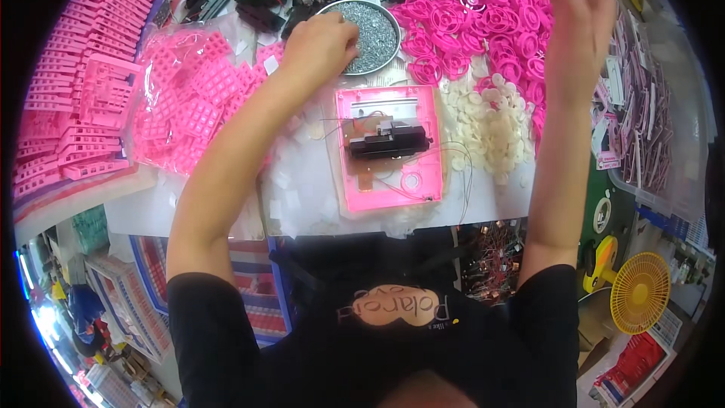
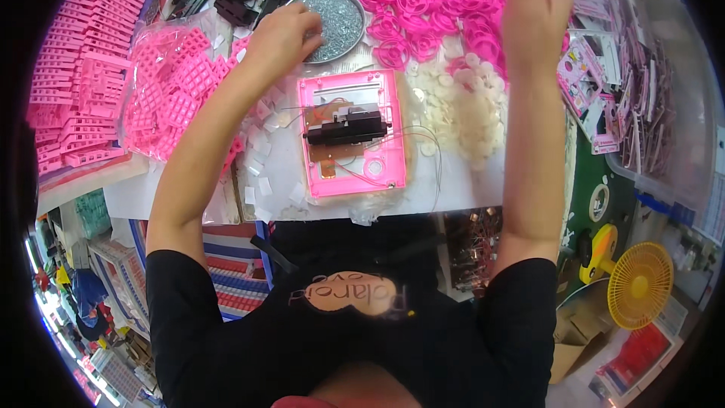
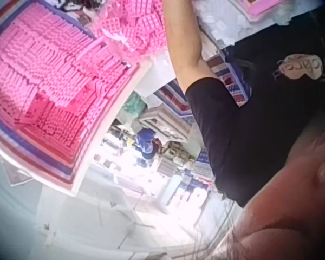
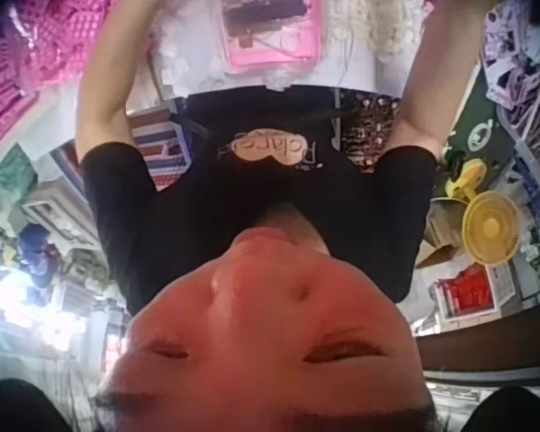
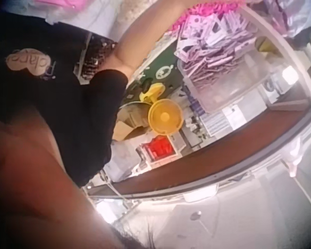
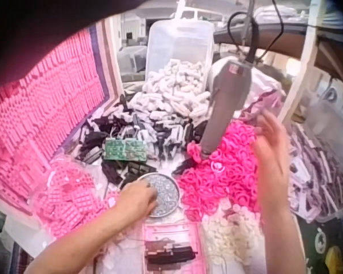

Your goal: Assembling the internal components of a toy pink phone using a glue gun.

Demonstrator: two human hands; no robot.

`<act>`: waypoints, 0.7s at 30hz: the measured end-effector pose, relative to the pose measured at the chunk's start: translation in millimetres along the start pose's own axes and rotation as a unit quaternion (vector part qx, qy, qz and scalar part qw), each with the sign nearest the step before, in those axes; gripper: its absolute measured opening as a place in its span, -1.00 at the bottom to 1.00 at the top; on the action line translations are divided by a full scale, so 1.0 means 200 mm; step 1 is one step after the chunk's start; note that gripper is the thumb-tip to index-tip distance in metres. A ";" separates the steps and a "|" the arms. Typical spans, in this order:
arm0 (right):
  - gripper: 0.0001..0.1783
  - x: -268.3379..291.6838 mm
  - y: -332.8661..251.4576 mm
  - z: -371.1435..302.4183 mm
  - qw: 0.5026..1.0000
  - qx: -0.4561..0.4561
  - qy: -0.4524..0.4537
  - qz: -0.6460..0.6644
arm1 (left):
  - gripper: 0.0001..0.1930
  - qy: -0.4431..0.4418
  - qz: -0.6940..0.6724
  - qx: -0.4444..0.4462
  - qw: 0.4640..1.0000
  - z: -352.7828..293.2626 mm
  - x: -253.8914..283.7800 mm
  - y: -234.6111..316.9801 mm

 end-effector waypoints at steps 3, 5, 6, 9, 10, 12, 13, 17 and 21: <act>-0.63 -0.07 0.08 0.13 0.969 -0.143 -0.033 0.198 | -0.82 0.006 0.013 -0.010 1.000 0.01 0.02 0.04; -0.65 -0.04 0.12 0.13 0.983 -0.095 -0.085 0.131 | -0.78 0.012 0.008 -0.018 1.000 0.04 0.02 0.07; -0.65 -0.06 0.10 0.12 0.990 -0.033 -0.120 0.065 | -0.76 0.019 0.020 -0.022 0.999 0.04 0.03 0.06; -0.60 -0.11 0.05 0.09 0.972 -0.014 -0.228 0.058 | -0.70 0.021 0.051 -0.037 0.998 0.06 0.02 0.06; -0.60 -0.13 0.04 0.07 0.960 -0.036 -0.255 0.110 | -0.69 0.017 0.060 -0.045 0.997 0.06 0.01 0.06; -0.58 -0.18 0.00 0.01 0.927 -0.078 -0.305 0.207 | -0.70 0.004 0.007 -0.014 1.000 0.07 0.03 0.07; -0.56 -0.22 -0.02 -0.03 0.926 -0.079 -0.284 0.236 | -0.71 -0.003 -0.016 0.007 1.000 0.06 0.06 0.08; -0.52 -0.22 -0.06 -0.27 0.907 -0.091 -0.255 0.323 | -0.84 0.003 -0.281 -0.017 0.960 -0.13 0.22 0.40; -0.57 -0.24 -0.22 -0.48 0.895 -0.083 -0.276 0.341 | -0.80 0.037 -0.197 -0.087 0.976 -0.38 0.24 0.64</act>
Point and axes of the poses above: each hand's wrist, its own z-axis towards the middle knuckle, its own x-axis out of the back of the hand, y = z × x, the point moved 6 cm from there along z, towards the middle knuckle, and after that the axes turned 12 degrees about -z, right-handed, at the moved point
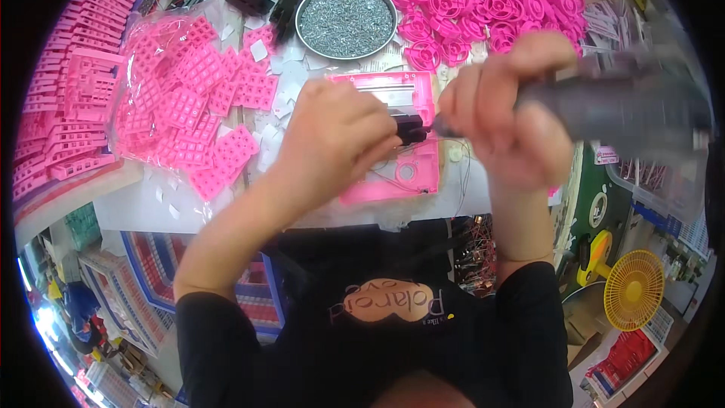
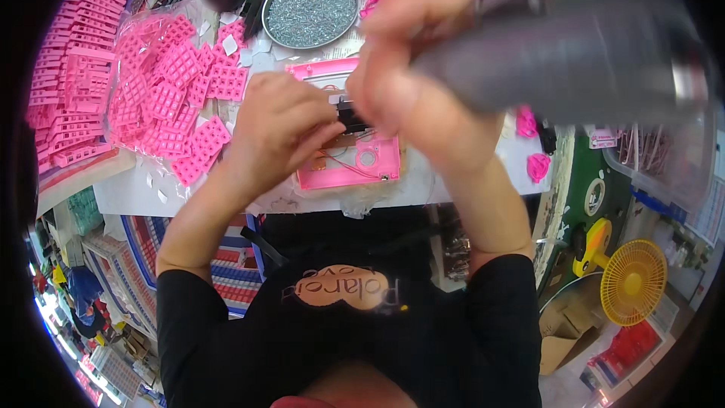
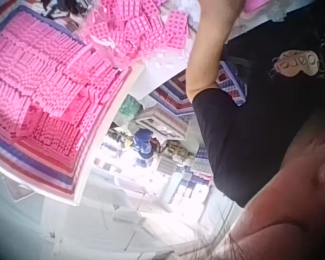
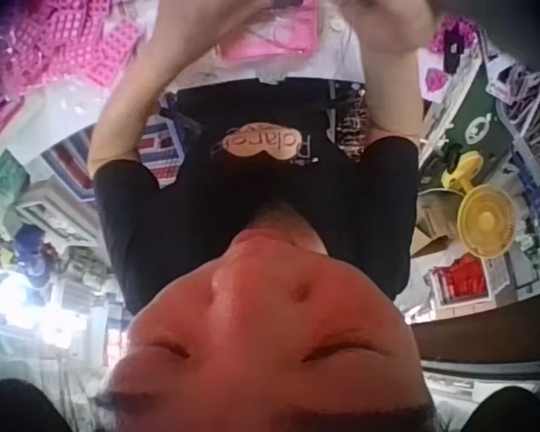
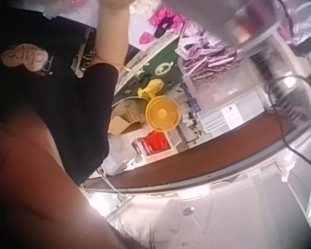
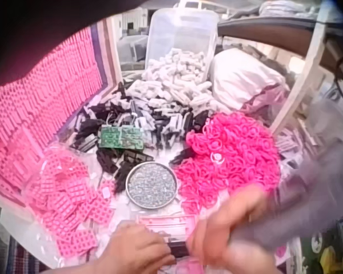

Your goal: Assembling the internal components of a toy pink phone using a glue gun.

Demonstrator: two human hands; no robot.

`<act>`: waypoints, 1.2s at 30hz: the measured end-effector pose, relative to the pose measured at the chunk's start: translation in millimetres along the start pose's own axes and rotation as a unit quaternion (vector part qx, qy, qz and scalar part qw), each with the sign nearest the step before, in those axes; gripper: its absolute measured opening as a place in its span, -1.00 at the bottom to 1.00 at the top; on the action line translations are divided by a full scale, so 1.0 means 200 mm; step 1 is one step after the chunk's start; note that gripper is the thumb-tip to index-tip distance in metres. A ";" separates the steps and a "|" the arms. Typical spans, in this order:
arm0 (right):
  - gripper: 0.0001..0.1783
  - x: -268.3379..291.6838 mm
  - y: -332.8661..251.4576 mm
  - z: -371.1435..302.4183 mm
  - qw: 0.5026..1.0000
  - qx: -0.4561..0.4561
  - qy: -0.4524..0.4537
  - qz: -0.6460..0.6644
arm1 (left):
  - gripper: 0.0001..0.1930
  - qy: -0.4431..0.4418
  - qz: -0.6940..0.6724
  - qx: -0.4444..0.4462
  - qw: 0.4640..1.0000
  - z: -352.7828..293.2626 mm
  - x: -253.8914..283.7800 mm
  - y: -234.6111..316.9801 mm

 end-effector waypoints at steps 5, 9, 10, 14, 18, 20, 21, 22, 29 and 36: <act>-0.61 -0.13 -0.07 -0.06 0.999 -0.020 0.034 -0.028 | -0.83 0.045 -0.024 0.034 0.998 -0.10 -0.03 0.02; -0.61 -0.16 -0.07 -0.04 0.999 -0.022 0.022 -0.014 | -0.84 0.057 -0.069 0.060 0.994 -0.11 -0.01 0.02; -0.61 -0.16 -0.07 -0.04 0.999 -0.025 0.023 -0.016 | -0.84 0.059 -0.075 0.060 0.994 -0.11 -0.01 0.01; -0.61 -0.19 -0.06 -0.05 0.998 -0.036 0.038 -0.023 | -0.83 0.058 -0.070 0.056 0.994 -0.12 -0.01 0.00; -0.63 -0.19 -0.05 -0.05 0.999 -0.027 0.025 -0.021 | -0.72 0.119 -0.039 0.025 0.992 -0.13 -0.01 0.00; -0.64 -0.17 -0.03 -0.04 0.999 -0.017 0.027 -0.025 | -0.64 0.109 0.013 0.085 0.990 -0.12 0.02 0.01; -0.65 -0.15 0.00 -0.04 0.999 -0.010 0.031 -0.027 | -0.60 0.099 0.041 0.109 0.988 -0.14 0.02 0.00; -0.65 -0.14 0.03 -0.04 0.999 -0.001 0.030 -0.032 | -0.56 0.087 0.067 0.133 0.985 -0.16 0.01 -0.01; -0.65 -0.14 0.16 -0.04 0.993 0.035 -0.011 -0.112 | -0.46 0.069 0.125 0.075 0.987 -0.23 -0.06 -0.07; -0.63 -0.18 0.18 -0.03 0.995 0.013 -0.015 -0.099 | -0.45 0.088 0.098 0.063 0.989 -0.24 -0.04 -0.08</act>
Point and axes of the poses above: each hand's wrist, its own z-axis towards the middle knuckle, its own x-axis out of the back of the hand, y = z × x, the point moved 6 cm from there along z, towards the middle knuckle, and after that the axes turned 12 degrees about -z, right-handed, at the moved point
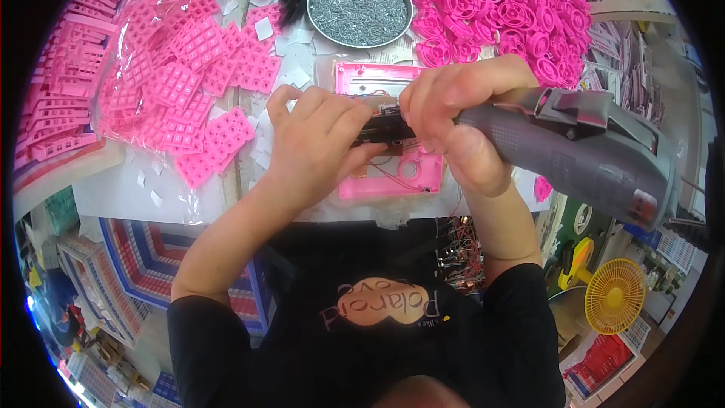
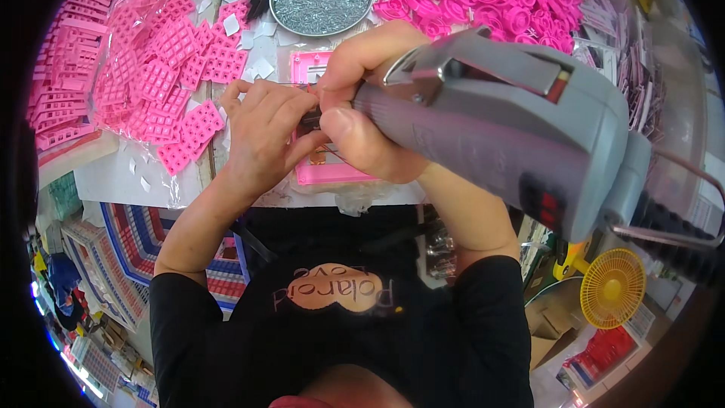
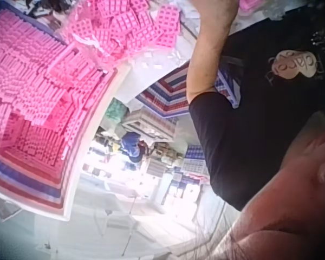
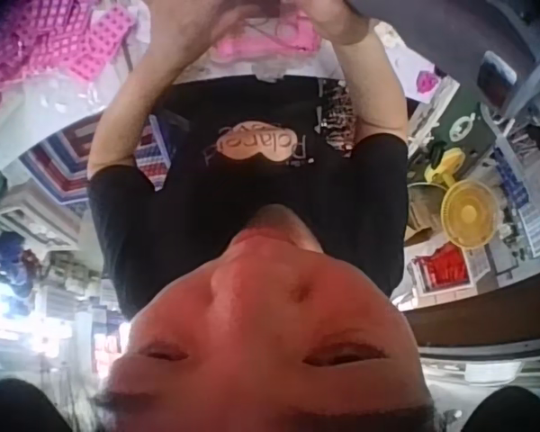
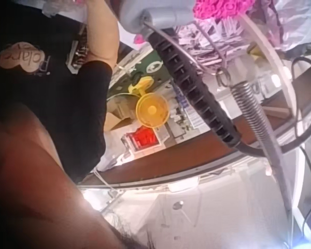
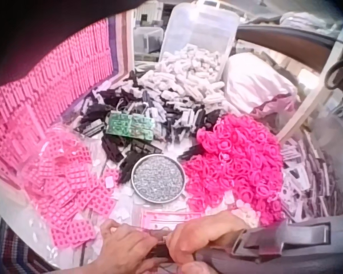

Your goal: Assembling the internal components of a toy pink phone using a glue gun.

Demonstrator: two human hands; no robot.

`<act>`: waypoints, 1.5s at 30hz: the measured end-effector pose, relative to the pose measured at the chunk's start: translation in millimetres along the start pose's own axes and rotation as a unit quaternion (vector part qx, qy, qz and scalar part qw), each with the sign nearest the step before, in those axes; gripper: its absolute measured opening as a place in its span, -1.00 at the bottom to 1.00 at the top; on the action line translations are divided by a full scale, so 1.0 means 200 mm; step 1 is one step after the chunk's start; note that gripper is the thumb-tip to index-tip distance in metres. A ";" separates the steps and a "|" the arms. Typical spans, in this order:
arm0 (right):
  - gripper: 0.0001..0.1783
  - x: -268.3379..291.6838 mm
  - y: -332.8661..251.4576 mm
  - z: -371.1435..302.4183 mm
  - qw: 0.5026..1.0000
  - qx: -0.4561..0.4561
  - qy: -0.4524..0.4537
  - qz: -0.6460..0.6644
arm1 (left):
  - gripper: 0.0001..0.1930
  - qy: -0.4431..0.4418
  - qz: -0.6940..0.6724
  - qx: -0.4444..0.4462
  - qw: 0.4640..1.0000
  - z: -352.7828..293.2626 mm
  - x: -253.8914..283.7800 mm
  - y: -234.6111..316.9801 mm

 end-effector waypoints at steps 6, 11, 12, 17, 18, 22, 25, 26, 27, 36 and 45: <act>-0.64 0.00 0.00 0.02 0.997 0.028 -0.059 -0.043 | -0.44 0.002 -0.002 -0.015 1.000 0.00 0.00 0.00; -0.71 -0.04 -0.03 0.01 0.988 0.049 -0.088 -0.114 | -0.44 0.007 -0.003 -0.028 1.000 -0.01 -0.01 -0.01; -0.74 -0.06 -0.04 0.01 0.986 0.051 -0.091 -0.129 | -0.44 0.005 -0.006 -0.032 0.999 -0.01 -0.01 -0.01; -0.77 -0.09 -0.02 0.02 0.987 0.037 -0.097 -0.124 | -0.45 0.015 -0.019 -0.051 0.998 -0.01 -0.01 -0.02; -0.73 -0.08 -0.01 0.03 0.986 0.037 -0.110 -0.120 | -0.45 0.014 -0.015 -0.055 0.998 0.00 -0.02 -0.01; -0.34 0.00 0.04 0.07 0.997 0.025 -0.071 -0.033 | -0.50 0.006 -0.014 -0.025 1.000 -0.01 -0.02 -0.02; -0.04 0.08 0.09 0.02 0.989 -0.088 -0.048 -0.107 | -0.55 0.007 -0.018 -0.009 1.000 0.00 -0.01 -0.02; -0.03 0.12 0.10 -0.02 0.965 -0.099 -0.100 -0.219 | -0.58 0.000 -0.030 -0.005 1.000 -0.01 -0.03 -0.05; -0.08 0.12 0.10 -0.08 0.911 -0.080 -0.172 -0.367 | -0.60 -0.006 -0.041 0.000 0.999 -0.01 -0.04 -0.06; -0.64 0.21 0.26 -0.08 0.885 -0.258 -0.146 -0.360 | -0.19 0.080 -0.212 0.145 0.963 -0.10 -0.05 -0.18; -0.70 0.21 0.22 0.03 0.767 -0.190 -0.152 -0.593 | -0.38 -0.026 0.009 0.095 0.995 -0.01 -0.08 -0.05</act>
Point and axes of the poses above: each hand's wrist, its own z-axis towards the middle knuckle, its own x-axis out of the back of the hand, y = z × x, the point moved 6 cm from there along z, towards the middle knuckle, and after that the axes turned 12 degrees about -z, right-handed, at the moved point
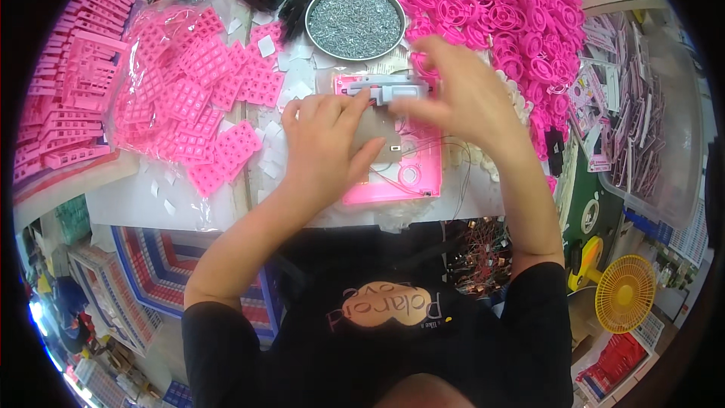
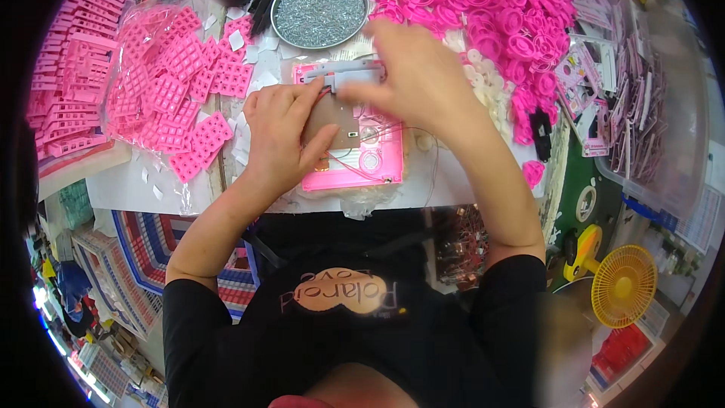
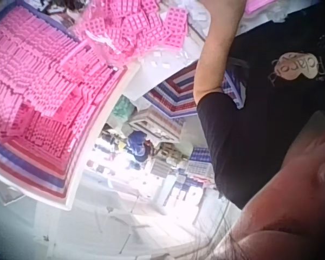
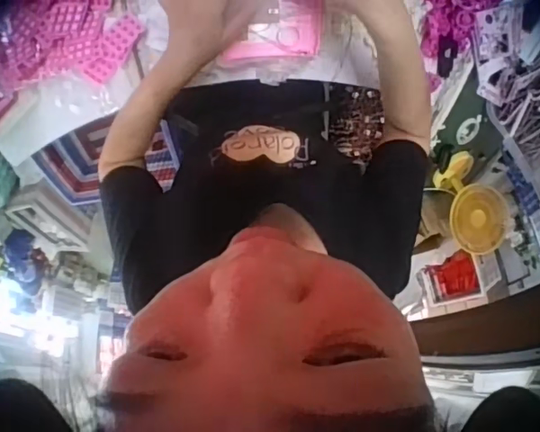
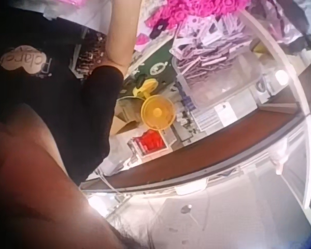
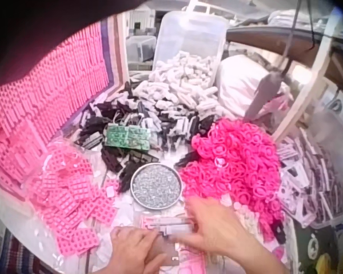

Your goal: Assembling the internal components of a toy pink phone using a glue gun.

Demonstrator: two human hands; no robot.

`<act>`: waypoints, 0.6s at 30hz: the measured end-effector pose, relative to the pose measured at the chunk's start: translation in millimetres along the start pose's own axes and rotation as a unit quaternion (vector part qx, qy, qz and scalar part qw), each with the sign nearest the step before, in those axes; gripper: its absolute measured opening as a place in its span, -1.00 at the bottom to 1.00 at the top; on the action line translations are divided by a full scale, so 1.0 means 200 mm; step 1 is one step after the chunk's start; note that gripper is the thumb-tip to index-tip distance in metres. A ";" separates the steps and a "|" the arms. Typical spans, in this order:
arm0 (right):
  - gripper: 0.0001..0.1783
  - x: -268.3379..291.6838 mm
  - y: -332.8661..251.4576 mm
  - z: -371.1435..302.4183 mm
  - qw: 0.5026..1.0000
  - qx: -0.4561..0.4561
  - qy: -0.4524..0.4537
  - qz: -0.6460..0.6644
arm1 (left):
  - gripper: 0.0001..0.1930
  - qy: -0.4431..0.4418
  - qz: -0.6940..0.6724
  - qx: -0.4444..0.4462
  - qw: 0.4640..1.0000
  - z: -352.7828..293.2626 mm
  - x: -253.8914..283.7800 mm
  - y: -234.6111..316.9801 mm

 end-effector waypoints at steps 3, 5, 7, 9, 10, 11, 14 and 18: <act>-0.65 -0.02 -0.03 -0.07 0.984 0.158 0.072 0.032 | -0.35 0.001 0.004 -0.005 1.000 0.00 -0.01 0.01; -0.61 -0.05 -0.04 -0.10 0.966 0.198 0.166 -0.006 | -0.35 0.000 0.016 -0.012 1.000 0.01 -0.01 0.03; -0.65 -0.10 -0.03 -0.15 0.965 0.169 0.200 -0.004 | -0.35 0.001 0.031 -0.015 0.999 0.01 0.00 0.05; -0.66 -0.11 -0.02 -0.15 0.972 0.145 0.184 -0.001 | -0.34 0.003 0.047 -0.017 0.999 0.02 0.01 0.07; -0.66 -0.10 -0.02 -0.13 0.979 0.136 0.151 0.001 | -0.39 -0.002 0.038 -0.022 0.999 0.03 0.02 0.07; -0.66 -0.09 -0.01 -0.12 0.985 0.126 0.118 0.003 | -0.43 -0.007 0.030 -0.027 0.999 0.05 0.03 0.07; -0.70 0.27 -0.07 -0.15 0.963 0.147 0.221 0.037 | -0.62 -0.043 -0.070 0.052 0.995 0.18 0.09 -0.13; -0.53 0.67 0.07 -0.27 0.791 0.143 0.553 0.219 | -0.79 0.023 0.050 0.011 0.998 0.56 0.03 -0.33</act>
Point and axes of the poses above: each hand's wrist, its own z-axis towards the middle knuckle, its own x-axis out of the back of the hand, y = z × x, the point moved 6 cm from there along z, towards the middle knuckle, and after that the axes turned 12 degrees about -z, right-handed, at the moved point
